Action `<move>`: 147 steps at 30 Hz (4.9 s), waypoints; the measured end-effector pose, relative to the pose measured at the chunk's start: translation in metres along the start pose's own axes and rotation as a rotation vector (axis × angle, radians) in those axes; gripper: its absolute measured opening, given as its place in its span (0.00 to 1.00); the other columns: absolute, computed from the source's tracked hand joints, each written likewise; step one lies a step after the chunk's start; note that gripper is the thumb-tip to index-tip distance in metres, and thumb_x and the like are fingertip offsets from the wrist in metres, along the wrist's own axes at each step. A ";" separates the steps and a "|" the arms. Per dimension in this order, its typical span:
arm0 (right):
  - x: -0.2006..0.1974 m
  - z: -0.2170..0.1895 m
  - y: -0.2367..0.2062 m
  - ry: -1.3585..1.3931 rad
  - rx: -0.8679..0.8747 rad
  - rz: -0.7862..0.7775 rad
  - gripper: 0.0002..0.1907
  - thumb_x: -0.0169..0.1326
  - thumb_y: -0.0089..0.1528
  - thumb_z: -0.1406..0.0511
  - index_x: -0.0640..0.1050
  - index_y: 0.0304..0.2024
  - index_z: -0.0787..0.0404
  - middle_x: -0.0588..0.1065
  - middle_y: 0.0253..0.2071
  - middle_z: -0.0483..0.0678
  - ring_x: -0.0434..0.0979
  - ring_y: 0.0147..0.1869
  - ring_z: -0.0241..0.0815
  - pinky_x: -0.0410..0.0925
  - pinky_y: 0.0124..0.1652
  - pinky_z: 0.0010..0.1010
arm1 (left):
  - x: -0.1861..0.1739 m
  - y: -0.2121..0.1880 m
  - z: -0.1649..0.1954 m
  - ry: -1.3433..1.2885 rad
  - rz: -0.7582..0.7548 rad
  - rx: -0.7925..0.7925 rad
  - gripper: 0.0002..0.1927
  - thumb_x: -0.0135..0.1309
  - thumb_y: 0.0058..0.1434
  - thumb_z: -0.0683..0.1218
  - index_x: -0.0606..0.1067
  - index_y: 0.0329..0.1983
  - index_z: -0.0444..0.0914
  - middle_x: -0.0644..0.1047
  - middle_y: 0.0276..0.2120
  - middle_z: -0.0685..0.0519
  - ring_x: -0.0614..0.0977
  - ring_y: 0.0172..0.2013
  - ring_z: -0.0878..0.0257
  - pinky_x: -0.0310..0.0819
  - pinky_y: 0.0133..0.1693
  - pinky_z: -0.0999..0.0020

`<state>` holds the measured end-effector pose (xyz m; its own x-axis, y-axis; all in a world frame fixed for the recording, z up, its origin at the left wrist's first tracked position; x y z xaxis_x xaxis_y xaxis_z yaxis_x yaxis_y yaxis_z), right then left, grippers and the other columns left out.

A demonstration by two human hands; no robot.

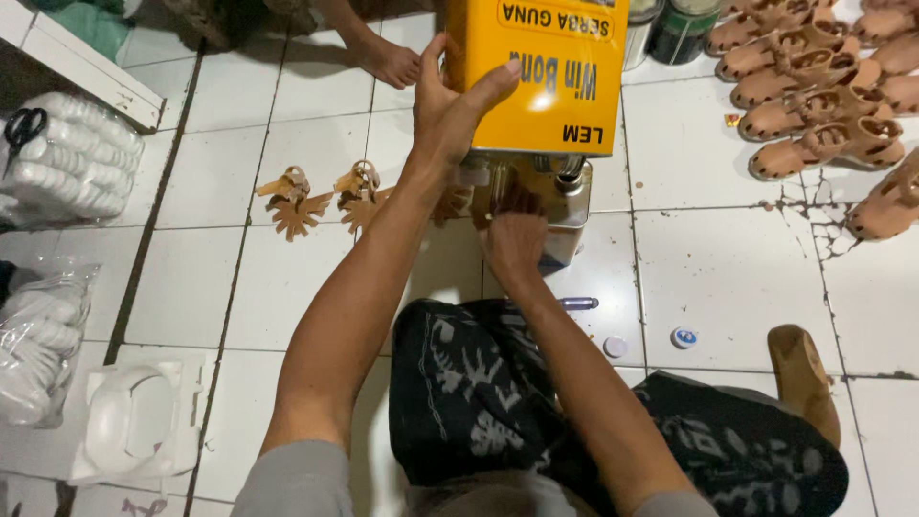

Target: The person sits on the workshop floor applying glue to leather sandal soles with a small applicator bottle, working one sandal at a time among many laid-out sandals. They then open a large EHA-BOND adhesive container and pour glue into a smaller metal tin to refill it, handling several glue cans and bottles.

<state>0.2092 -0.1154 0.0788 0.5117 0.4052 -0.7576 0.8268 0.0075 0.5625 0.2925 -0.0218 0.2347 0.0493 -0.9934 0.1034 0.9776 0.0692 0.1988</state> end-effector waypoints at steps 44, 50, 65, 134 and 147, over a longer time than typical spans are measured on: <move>-0.107 0.085 -0.033 0.254 -0.251 -0.279 0.26 0.56 0.63 0.66 0.73 0.65 0.61 0.75 0.49 0.51 0.71 0.50 0.51 0.68 0.52 0.40 | 0.031 -0.008 -0.021 0.074 -0.007 -0.001 0.57 0.72 0.52 0.50 0.48 0.74 0.28 0.73 0.56 0.36 0.85 0.50 0.55 0.84 0.50 0.66; -0.109 0.088 -0.035 0.288 -0.242 -0.274 0.27 0.57 0.61 0.67 0.73 0.64 0.62 0.75 0.47 0.52 0.71 0.49 0.52 0.68 0.51 0.40 | 0.033 -0.007 -0.026 0.036 -0.058 -0.023 0.59 0.71 0.50 0.50 0.45 0.73 0.29 0.75 0.53 0.35 0.85 0.47 0.53 0.84 0.48 0.65; -0.121 0.061 -0.063 0.238 -0.127 -0.173 0.41 0.61 0.55 0.61 0.63 0.67 0.71 0.68 0.54 0.62 0.67 0.59 0.60 0.67 0.51 0.40 | 0.044 -0.006 -0.035 0.072 -0.129 0.026 0.56 0.71 0.53 0.48 0.48 0.74 0.28 0.68 0.60 0.34 0.82 0.54 0.49 0.85 0.53 0.61; -0.110 0.084 -0.062 0.128 -0.104 -0.230 0.40 0.66 0.55 0.65 0.68 0.69 0.54 0.69 0.59 0.53 0.70 0.63 0.53 0.72 0.47 0.40 | 0.008 -0.009 -0.042 0.575 -0.161 0.300 0.47 0.55 0.66 0.70 0.59 0.76 0.36 0.76 0.55 0.35 0.81 0.55 0.50 0.78 0.55 0.54; -0.121 0.082 -0.062 0.202 -0.120 -0.142 0.39 0.66 0.54 0.64 0.69 0.68 0.54 0.70 0.59 0.52 0.70 0.63 0.53 0.70 0.48 0.41 | 0.039 -0.002 -0.023 0.501 -0.175 0.212 0.50 0.62 0.55 0.67 0.54 0.68 0.35 0.76 0.50 0.37 0.85 0.45 0.53 0.86 0.42 0.60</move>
<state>0.1149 -0.2398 0.1082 0.3255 0.5664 -0.7571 0.8471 0.1810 0.4996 0.2973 -0.0623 0.2161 0.0317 -0.9101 -0.4132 0.9202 -0.1348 0.3676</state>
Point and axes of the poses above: each hand's wrist, its own y-axis towards the middle knuckle, its own x-axis out of the palm, z = x × y, the point moved 4 cm from there along y, towards the middle knuckle
